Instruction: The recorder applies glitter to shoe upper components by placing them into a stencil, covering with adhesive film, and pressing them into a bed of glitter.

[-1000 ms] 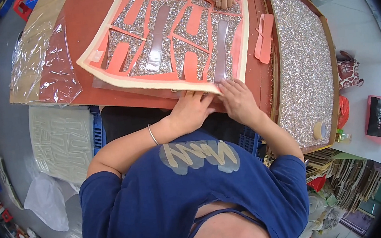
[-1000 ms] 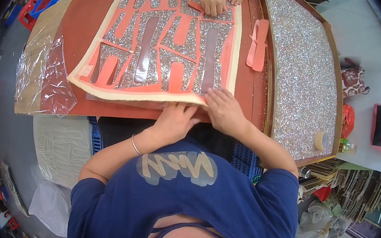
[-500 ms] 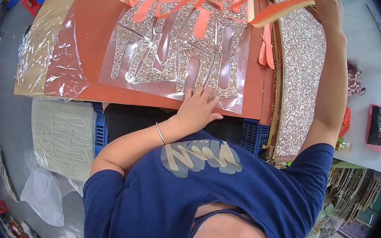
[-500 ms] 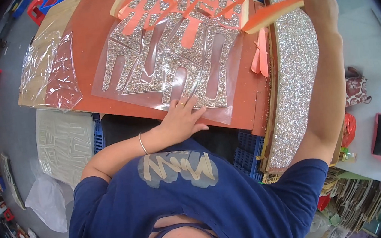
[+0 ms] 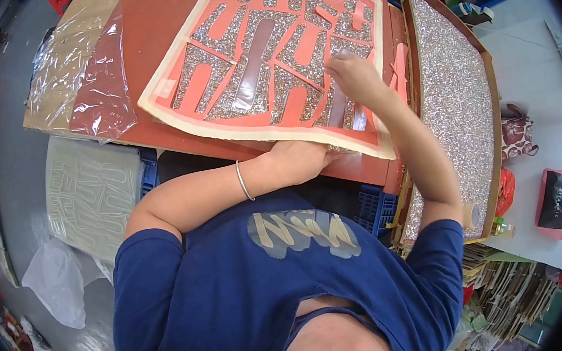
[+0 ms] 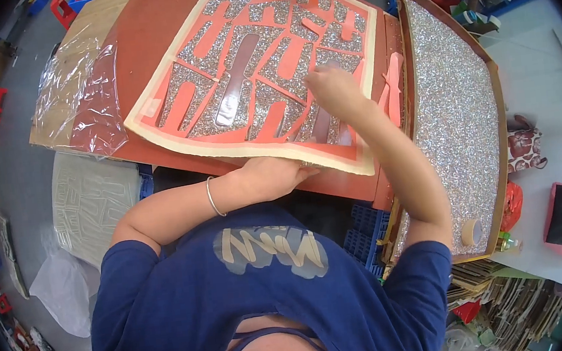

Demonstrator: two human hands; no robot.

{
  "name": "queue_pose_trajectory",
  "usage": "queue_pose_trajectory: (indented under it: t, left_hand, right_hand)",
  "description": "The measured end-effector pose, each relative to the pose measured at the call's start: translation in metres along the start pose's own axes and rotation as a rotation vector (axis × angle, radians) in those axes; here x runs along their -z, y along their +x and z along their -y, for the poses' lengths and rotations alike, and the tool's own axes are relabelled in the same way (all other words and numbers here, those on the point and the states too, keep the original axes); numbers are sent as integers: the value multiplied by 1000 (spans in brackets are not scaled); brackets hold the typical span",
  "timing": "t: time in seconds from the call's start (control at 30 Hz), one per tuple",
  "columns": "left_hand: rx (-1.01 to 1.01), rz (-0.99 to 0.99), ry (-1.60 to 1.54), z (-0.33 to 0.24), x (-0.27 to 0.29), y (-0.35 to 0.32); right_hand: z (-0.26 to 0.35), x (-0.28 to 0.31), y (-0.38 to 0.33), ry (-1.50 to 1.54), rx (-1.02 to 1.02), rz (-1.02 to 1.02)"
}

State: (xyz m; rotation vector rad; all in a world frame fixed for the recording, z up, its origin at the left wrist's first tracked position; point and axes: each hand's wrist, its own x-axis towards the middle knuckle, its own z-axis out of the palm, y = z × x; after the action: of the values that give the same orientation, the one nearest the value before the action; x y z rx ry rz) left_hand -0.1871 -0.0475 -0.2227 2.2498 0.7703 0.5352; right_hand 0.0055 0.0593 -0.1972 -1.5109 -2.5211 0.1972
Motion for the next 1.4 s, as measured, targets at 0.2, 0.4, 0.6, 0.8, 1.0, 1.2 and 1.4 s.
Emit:
queue_pose_trajectory:
  t: [0.2, 0.4, 0.6, 0.8, 1.0, 1.2, 1.4]
  left_hand:
    - [67, -39, 47, 7, 6, -26]
    - [145, -239, 189, 42, 17, -58]
    - [205, -413, 632, 83, 28, -71]
    - [229, -395, 522, 96, 45, -64]
    - [437, -583, 479, 127, 72, -48]
    - [226, -634, 127, 148, 98, -23]
    - [420, -361, 353, 169, 110, -5]
  right_hand:
    - [-19, -73, 47, -203, 91, -123]
    - [-17, -68, 56, -347, 115, 114]
    - [11, -52, 64, -576, 129, 279]
    - [-37, 38, 86, -340, -16, -384]
    - [-24, 40, 77, -310, -135, 34]
    - [155, -29, 12, 436, 129, 199]
    - [136, 14, 42, 691, -130, 175]
